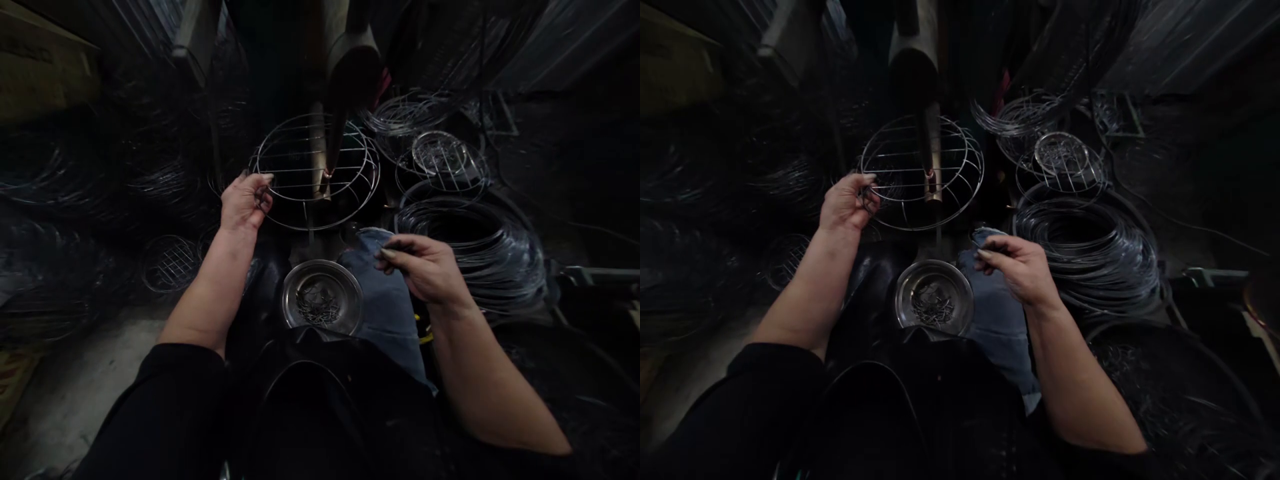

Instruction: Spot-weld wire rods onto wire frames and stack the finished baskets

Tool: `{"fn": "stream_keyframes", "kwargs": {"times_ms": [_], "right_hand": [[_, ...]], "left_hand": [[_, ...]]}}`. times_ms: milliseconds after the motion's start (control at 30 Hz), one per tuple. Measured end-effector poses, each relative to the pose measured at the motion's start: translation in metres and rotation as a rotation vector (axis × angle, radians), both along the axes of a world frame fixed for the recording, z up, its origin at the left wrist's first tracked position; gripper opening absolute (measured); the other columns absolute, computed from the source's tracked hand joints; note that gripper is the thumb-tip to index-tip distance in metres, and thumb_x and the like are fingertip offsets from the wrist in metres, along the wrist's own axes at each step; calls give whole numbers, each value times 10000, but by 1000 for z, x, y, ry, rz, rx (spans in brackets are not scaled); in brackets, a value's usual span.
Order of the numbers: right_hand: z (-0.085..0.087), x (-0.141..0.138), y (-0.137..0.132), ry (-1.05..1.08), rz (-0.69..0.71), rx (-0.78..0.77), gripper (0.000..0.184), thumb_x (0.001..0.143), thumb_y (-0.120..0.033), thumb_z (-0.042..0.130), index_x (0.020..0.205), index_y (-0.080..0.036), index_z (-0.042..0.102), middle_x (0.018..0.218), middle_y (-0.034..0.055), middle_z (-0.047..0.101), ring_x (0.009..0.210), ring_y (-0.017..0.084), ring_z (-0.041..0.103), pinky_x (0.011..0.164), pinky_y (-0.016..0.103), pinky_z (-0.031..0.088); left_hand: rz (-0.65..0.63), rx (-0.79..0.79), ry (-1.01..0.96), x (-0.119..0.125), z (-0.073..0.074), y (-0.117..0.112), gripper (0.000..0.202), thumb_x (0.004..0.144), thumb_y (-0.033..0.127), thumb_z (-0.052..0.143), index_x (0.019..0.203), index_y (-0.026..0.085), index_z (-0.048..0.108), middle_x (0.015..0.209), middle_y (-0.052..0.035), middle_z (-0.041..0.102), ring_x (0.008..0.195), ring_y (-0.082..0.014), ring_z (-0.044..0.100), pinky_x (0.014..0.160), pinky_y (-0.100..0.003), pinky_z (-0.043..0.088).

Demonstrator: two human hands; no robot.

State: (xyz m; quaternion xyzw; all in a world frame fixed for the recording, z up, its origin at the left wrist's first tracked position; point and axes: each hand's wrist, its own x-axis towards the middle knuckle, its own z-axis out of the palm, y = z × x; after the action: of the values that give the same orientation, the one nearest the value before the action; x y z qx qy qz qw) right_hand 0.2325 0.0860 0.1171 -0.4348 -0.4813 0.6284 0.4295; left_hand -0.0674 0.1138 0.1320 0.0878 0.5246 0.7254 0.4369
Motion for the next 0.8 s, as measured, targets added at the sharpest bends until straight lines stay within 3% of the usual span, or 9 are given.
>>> {"fn": "stream_keyframes", "kwargs": {"times_ms": [133, 267, 433, 800], "right_hand": [[22, -56, 22, 172, 19, 214, 183, 648, -252, 794, 781, -178, 693, 715, 14, 702, 585, 157, 676, 494, 239, 524], [17, -92, 29, 15, -12, 191, 178, 672, -283, 750, 775, -154, 683, 644, -7, 655, 525, 133, 643, 416, 191, 469], [13, -105, 26, -131, -61, 131, 202, 690, -302, 702, 794, -130, 677, 610, -1, 634, 477, 121, 609, 386, 182, 441], [3, -119, 23, 30, -199, 73, 224, 692, -329, 736, 783, -149, 639, 644, -3, 658, 450, 113, 605, 391, 190, 474]], "left_hand": [[-4, 14, 15, -1, 0, -2, 308, 491, 82, 735, 672, 169, 501, 573, 41, 568, 465, -61, 488, 417, -165, 394], [-14, 24, 59, -3, 2, -5, 330, 467, 108, 758, 689, 175, 523, 582, 53, 561, 452, -57, 482, 410, -164, 374], [-19, 51, 96, -8, 4, -6, 353, 450, 137, 787, 709, 177, 550, 606, 64, 544, 452, -46, 483, 409, -166, 356], [-26, 53, 45, -17, -4, 0, 398, 417, 116, 779, 732, 177, 544, 650, 62, 572, 527, -65, 540, 444, -165, 382]]}}
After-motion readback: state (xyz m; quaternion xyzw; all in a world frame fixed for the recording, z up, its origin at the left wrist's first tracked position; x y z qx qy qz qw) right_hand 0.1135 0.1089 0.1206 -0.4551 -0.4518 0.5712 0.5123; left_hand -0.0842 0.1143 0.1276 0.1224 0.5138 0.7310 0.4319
